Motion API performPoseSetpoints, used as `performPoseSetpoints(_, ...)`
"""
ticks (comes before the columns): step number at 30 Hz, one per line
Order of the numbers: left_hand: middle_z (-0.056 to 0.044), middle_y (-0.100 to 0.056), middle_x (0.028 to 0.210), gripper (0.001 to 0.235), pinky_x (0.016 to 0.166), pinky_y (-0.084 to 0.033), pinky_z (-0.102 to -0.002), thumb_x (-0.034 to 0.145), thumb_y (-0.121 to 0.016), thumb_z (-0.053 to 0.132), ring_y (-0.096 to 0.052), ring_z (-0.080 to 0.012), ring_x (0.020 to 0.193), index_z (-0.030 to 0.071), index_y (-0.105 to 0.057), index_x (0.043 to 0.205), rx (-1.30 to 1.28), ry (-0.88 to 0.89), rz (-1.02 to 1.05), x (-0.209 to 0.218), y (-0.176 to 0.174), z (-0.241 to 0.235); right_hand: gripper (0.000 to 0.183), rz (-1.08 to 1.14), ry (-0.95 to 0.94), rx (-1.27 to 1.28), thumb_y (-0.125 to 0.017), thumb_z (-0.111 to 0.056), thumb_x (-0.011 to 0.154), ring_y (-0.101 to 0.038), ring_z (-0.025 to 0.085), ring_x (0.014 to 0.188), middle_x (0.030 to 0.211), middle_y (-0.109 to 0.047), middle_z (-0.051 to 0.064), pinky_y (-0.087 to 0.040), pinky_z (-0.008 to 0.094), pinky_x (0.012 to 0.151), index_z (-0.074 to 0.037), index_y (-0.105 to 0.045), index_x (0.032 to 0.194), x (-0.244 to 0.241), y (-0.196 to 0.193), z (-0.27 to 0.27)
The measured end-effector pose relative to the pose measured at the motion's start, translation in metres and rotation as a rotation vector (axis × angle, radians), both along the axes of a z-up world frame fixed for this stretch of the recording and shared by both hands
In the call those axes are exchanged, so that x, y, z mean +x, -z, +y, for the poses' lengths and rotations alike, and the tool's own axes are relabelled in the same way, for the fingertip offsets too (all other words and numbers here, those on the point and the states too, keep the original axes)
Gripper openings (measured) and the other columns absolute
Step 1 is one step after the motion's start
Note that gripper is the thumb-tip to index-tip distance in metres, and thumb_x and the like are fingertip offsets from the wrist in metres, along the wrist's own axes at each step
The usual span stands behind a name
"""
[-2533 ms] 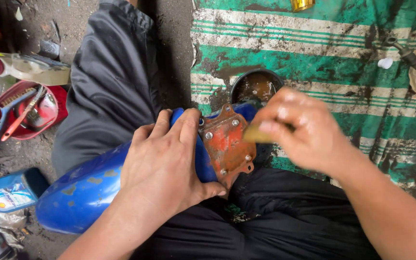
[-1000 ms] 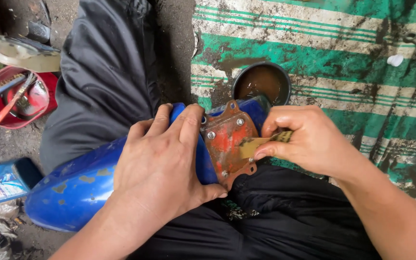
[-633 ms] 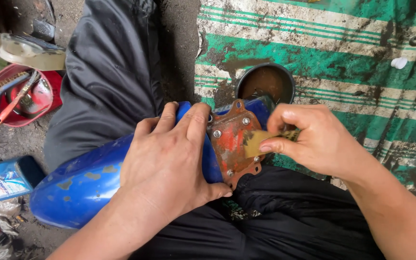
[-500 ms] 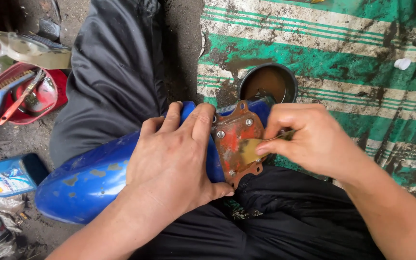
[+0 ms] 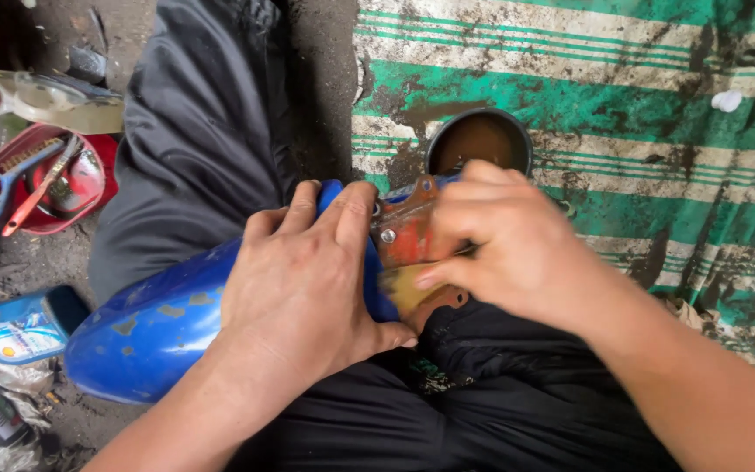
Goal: The person sits on the ground and sands a rusty metal plate attached to a blue plastic object using a sanding block. They repeatedly dip the sanding block into a small container of liquid to wet it before continuing to sand the metal surface.
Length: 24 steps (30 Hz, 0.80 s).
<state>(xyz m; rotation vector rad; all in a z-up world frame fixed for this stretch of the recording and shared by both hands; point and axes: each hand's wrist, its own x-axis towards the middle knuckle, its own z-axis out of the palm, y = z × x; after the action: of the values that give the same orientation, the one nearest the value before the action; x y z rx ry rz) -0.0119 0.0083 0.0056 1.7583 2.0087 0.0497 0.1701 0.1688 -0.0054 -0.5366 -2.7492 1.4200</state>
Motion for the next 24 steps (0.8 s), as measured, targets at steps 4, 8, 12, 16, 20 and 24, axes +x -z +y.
performPoseSetpoints(4, -0.012, -0.068, 0.145, 0.159, 0.101, -0.049, -0.057, 0.039, -0.108, 0.087, -0.061, -0.0528, 0.141, -0.003, -0.049, 0.156, -0.018, -0.027, -0.026, -0.002, 0.002, -0.005, 0.033, -0.033, -0.004, 0.06, -0.1, -0.029, 0.072, -0.057, 0.02, 0.087, 0.08, -0.069, -0.007, -0.042, 0.038, 0.09, -0.013, -0.071, 0.073, 0.003, -0.002, 0.002)
performPoseSetpoints(8, -0.011, -0.066, 0.146, 0.154, 0.1, -0.048, -0.058, 0.041, -0.108, 0.084, -0.06, -0.0536, 0.14, -0.001, -0.049, 0.154, 0.0, -0.026, -0.047, -0.001, 0.001, -0.003, 0.027, -0.114, 0.104, -0.057, -0.1, -0.018, 0.069, -0.058, 0.017, 0.082, 0.077, -0.073, -0.005, -0.049, 0.033, 0.077, -0.009, -0.075, 0.07, 0.027, 0.007, 0.018)
performPoseSetpoints(12, -0.013, -0.067, 0.146, 0.15, 0.097, -0.048, -0.057, 0.042, -0.106, 0.083, -0.061, -0.0528, 0.137, -0.003, -0.05, 0.151, 0.017, -0.003, -0.016, 0.001, 0.0, -0.003, 0.036, -0.022, 0.059, 0.038, -0.102, -0.029, 0.067, -0.059, 0.019, 0.084, 0.079, -0.07, -0.007, -0.044, 0.038, 0.088, -0.013, -0.071, 0.071, 0.006, 0.002, -0.006)
performPoseSetpoints(16, -0.01, -0.065, 0.145, 0.141, 0.095, -0.051, -0.056, 0.049, -0.101, 0.084, -0.063, -0.0514, 0.136, -0.002, -0.053, 0.149, 0.04, 0.0, 0.0, 0.001, 0.001, -0.007, 0.032, -0.068, 0.016, 0.015, -0.1, -0.03, 0.071, -0.058, 0.017, 0.088, 0.082, -0.068, -0.008, -0.038, 0.039, 0.098, -0.016, -0.071, 0.073, 0.004, -0.001, -0.006)
performPoseSetpoints(20, -0.011, -0.064, 0.148, 0.15, 0.098, -0.048, -0.057, 0.043, -0.105, 0.084, -0.06, -0.0528, 0.141, 0.0, -0.049, 0.153, 0.015, -0.01, -0.022, -0.001, 0.002, -0.005, 0.031, -0.114, 0.121, -0.026, -0.102, -0.02, 0.067, -0.059, 0.017, 0.078, 0.074, -0.07, -0.004, -0.048, 0.033, 0.074, -0.01, -0.073, 0.071, 0.038, 0.015, 0.02)
performPoseSetpoints(24, -0.013, -0.065, 0.148, 0.148, 0.097, -0.048, -0.056, 0.045, -0.103, 0.083, -0.06, -0.052, 0.136, -0.003, -0.049, 0.153, 0.06, -0.001, -0.025, 0.0, 0.001, -0.007, 0.026, -0.297, 0.476, -0.278, -0.097, 0.0, 0.077, -0.059, 0.013, 0.067, 0.082, -0.07, 0.003, -0.05, 0.029, 0.062, -0.001, -0.071, 0.081, 0.092, 0.058, 0.04)
